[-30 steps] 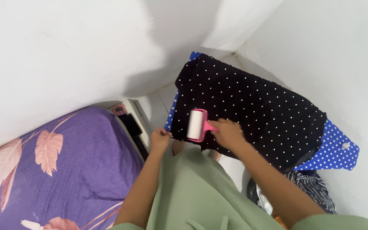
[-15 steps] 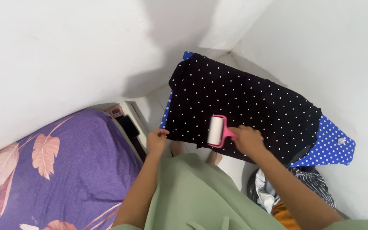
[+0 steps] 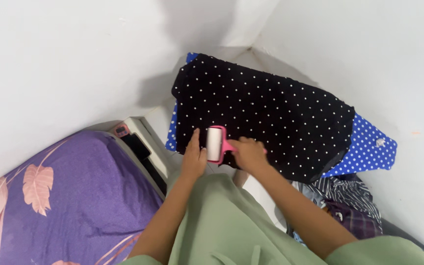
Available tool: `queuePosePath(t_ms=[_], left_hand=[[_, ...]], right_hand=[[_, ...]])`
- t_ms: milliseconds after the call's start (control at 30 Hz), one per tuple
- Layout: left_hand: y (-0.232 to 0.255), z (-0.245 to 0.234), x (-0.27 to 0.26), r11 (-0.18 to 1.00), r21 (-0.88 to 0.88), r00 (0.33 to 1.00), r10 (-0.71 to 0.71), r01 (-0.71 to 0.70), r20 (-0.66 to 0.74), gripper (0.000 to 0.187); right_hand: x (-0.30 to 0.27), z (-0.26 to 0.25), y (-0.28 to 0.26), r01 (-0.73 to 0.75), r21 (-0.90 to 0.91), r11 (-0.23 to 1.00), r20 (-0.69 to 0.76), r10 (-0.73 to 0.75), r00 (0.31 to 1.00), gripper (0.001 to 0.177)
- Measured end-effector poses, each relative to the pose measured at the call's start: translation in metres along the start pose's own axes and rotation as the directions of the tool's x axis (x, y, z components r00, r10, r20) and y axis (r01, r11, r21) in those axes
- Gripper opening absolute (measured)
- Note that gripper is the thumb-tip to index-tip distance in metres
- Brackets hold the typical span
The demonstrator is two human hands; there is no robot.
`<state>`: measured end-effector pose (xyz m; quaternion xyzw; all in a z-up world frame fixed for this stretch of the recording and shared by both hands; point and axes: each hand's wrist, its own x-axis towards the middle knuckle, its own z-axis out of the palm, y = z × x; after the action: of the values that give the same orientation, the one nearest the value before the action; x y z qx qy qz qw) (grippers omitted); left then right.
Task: The person picks a black polka-dotted garment from a pile, lays it on an ironing board, and uses a lint roller to clean its surface. They replace the sticky sheet on the roller mid-task and continue rolling over the garment.
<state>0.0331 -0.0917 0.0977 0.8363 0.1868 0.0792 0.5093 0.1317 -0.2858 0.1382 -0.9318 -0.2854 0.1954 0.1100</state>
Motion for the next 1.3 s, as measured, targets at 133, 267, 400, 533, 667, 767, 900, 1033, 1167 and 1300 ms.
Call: queuePosePath(t_ms=[133, 267, 400, 533, 667, 767, 900, 1033, 1167, 1300], left_hand=[[0.007, 0.005, 0.002, 0.964, 0.117, 0.967, -0.247, 0.238, 0.065, 0.072], [0.008, 0.011, 0.003, 0.961, 0.251, 0.991, -0.128, 0.112, 0.047, 0.08], [0.016, 0.034, -0.002, 0.926, 0.33, 0.969, 0.114, -0.184, 0.219, 0.085], [0.037, 0.054, -0.006, 0.968, 0.174, 0.902, 0.094, -0.182, 0.421, 0.09], [0.062, 0.053, -0.002, 0.947, 0.321, 0.879, -0.135, -0.022, 0.457, 0.094], [0.069, 0.042, 0.004, 0.879, 0.475, 0.83, -0.237, -0.037, 0.505, 0.1], [0.06, 0.041, 0.002, 0.838, 0.533, 0.872, -0.17, -0.117, 0.458, 0.101], [0.047, 0.059, -0.003, 0.831, 0.533, 0.931, -0.057, -0.156, 0.361, 0.087], [0.046, 0.089, -0.007, 0.826, 0.502, 0.927, 0.063, -0.256, 0.369, 0.085], [0.058, 0.105, -0.004, 0.843, 0.492, 0.906, -0.012, -0.219, 0.423, 0.091]], right_hand=[[-0.049, -0.019, 0.082, -0.069, -0.07, 0.995, -0.009, 0.069, 0.998, 0.042], [-0.094, -0.041, 0.14, -0.204, -0.166, 0.965, -0.042, 0.199, 0.979, 0.047], [-0.092, -0.044, 0.134, -0.254, -0.149, 0.956, 0.006, 0.258, 0.966, 0.045], [-0.059, -0.021, 0.074, -0.115, -0.056, 0.992, 0.003, 0.115, 0.993, 0.041], [-0.046, -0.011, 0.043, -0.067, -0.002, 0.998, -0.06, 0.067, 0.996, 0.046], [-0.059, -0.017, 0.068, -0.109, 0.015, 0.994, -0.029, 0.11, 0.994, 0.044], [-0.105, -0.033, 0.142, -0.217, -0.079, 0.973, -0.028, 0.216, 0.976, 0.042], [-0.142, -0.047, 0.189, -0.314, -0.167, 0.935, -0.047, 0.31, 0.95, 0.046], [-0.129, -0.04, 0.172, -0.252, -0.219, 0.943, -0.005, 0.257, 0.966, 0.042], [-0.098, -0.018, 0.12, -0.132, -0.071, 0.989, -0.108, 0.124, 0.986, 0.045]])
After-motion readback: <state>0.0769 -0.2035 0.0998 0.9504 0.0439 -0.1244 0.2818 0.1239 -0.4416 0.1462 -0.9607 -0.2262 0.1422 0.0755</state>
